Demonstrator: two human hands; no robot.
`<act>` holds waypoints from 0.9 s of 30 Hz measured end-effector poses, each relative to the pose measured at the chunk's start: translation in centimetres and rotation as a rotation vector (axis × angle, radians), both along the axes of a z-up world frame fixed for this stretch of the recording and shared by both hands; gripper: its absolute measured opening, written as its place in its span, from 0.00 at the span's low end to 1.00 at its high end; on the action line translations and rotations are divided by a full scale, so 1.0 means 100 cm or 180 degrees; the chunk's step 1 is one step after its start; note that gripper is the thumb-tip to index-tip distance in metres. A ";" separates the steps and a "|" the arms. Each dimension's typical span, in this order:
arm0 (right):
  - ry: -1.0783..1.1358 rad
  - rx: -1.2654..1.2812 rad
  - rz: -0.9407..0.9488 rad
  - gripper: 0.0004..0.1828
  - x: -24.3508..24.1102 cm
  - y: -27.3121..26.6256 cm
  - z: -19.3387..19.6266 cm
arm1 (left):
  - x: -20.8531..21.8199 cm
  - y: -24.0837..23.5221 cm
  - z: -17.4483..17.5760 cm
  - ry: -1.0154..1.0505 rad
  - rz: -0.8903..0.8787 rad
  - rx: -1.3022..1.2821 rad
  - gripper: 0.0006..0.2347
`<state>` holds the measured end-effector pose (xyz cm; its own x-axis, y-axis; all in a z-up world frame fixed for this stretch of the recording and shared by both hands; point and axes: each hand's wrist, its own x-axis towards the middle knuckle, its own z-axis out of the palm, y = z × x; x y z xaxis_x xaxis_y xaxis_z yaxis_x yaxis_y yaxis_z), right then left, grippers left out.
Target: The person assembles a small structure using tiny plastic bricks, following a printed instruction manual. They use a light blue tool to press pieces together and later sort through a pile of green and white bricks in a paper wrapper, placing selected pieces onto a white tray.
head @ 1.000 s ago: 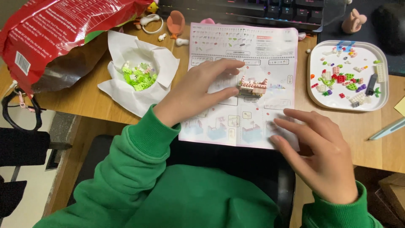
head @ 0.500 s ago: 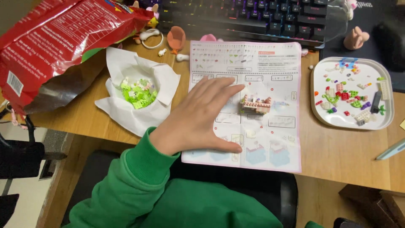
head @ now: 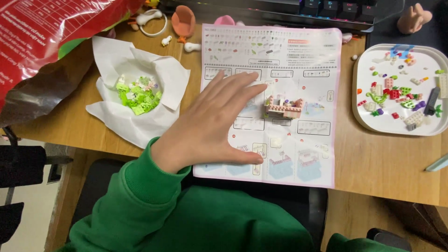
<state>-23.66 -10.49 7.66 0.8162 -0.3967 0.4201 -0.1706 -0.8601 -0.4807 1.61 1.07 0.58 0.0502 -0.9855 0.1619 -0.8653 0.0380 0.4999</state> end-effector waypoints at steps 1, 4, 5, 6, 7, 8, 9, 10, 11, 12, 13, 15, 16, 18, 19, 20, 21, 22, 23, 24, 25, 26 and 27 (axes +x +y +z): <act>0.0016 -0.0002 0.0011 0.05 0.003 -0.006 -0.013 | 0.000 0.000 0.000 -0.0003 0.0001 -0.0021 0.43; 0.0049 -0.0001 0.0066 0.05 0.008 -0.015 -0.030 | -0.001 -0.003 0.000 0.0015 0.0060 -0.0014 0.32; 0.0062 0.0018 0.0074 0.05 0.013 -0.021 -0.041 | -0.001 -0.004 0.000 0.0028 0.0068 0.0005 0.32; 0.0203 -0.0159 0.0086 0.05 0.018 -0.027 -0.053 | -0.002 -0.006 0.001 -0.0054 0.0092 -0.0004 0.28; 0.0342 -0.0331 0.0102 0.05 0.023 -0.033 -0.064 | -0.002 -0.007 0.002 -0.0137 0.0115 -0.0013 0.24; 0.0345 -0.0314 0.0119 0.05 0.023 -0.036 -0.066 | -0.001 -0.009 0.003 -0.0133 0.0131 0.0006 0.24; 0.0360 -0.0434 0.0154 0.08 0.023 -0.038 -0.069 | 0.001 -0.010 0.003 -0.0186 0.0110 0.0018 0.22; 0.0366 -0.0559 0.0198 0.11 0.024 -0.040 -0.072 | 0.002 -0.011 0.004 -0.0247 0.0099 0.0029 0.21; 0.0361 -0.0544 0.0225 0.11 0.023 -0.042 -0.074 | 0.002 -0.012 0.006 -0.0250 0.0125 0.0046 0.21; 0.0410 -0.0636 0.0234 0.13 0.023 -0.044 -0.076 | 0.002 -0.013 0.007 -0.0230 0.0119 0.0072 0.21; 0.0458 -0.0728 0.0243 0.15 0.022 -0.045 -0.077 | 0.001 -0.013 0.009 -0.0211 0.0114 0.0099 0.20; 0.0456 -0.0726 0.0272 0.15 0.022 -0.044 -0.077 | 0.002 -0.013 0.010 -0.0210 0.0106 0.0126 0.21; 0.0455 -0.0751 0.0291 0.16 0.021 -0.045 -0.076 | 0.002 -0.013 0.011 -0.0208 0.0092 0.0126 0.22; 0.0475 -0.0850 0.0275 0.16 0.019 -0.046 -0.079 | 0.001 -0.013 0.010 -0.0190 0.0104 0.0142 0.22; 0.0499 -0.0946 0.0245 0.17 0.018 -0.045 -0.081 | 0.001 -0.011 0.010 -0.0169 0.0102 0.0160 0.22; 0.0489 -0.0938 0.0256 0.17 0.018 -0.045 -0.081 | 0.002 -0.010 0.009 -0.0177 0.0114 0.0169 0.22; 0.0476 -0.0941 0.0284 0.17 0.018 -0.045 -0.082 | 0.003 -0.009 0.008 -0.0190 0.0119 0.0192 0.23; 0.0463 -0.0953 0.0303 0.17 0.018 -0.045 -0.082 | 0.004 -0.008 0.007 -0.0206 0.0117 0.0205 0.23; 0.0453 -0.0955 0.0304 0.17 0.018 -0.045 -0.082 | 0.005 -0.008 0.008 -0.0215 0.0120 0.0203 0.23; 0.0454 -0.0932 0.0320 0.17 0.018 -0.045 -0.081 | 0.006 -0.007 0.008 -0.0160 0.0139 0.0237 0.23; 0.0455 -0.0910 0.0336 0.17 0.018 -0.044 -0.081 | 0.006 -0.006 0.010 -0.0105 0.0158 0.0270 0.22; 0.0451 -0.0909 0.0332 0.17 0.018 -0.044 -0.081 | 0.006 -0.007 0.010 -0.0110 0.0155 0.0271 0.22; 0.0409 -0.0898 0.0354 0.17 0.018 -0.044 -0.081 | 0.007 -0.007 0.010 -0.0163 0.0167 0.0216 0.21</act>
<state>-21.81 -14.94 -0.42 0.9014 -0.1846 0.3916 -0.1118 -0.9731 -0.2014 2.28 0.37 1.61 0.0956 -0.9905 0.0987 -0.8897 -0.0405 0.4548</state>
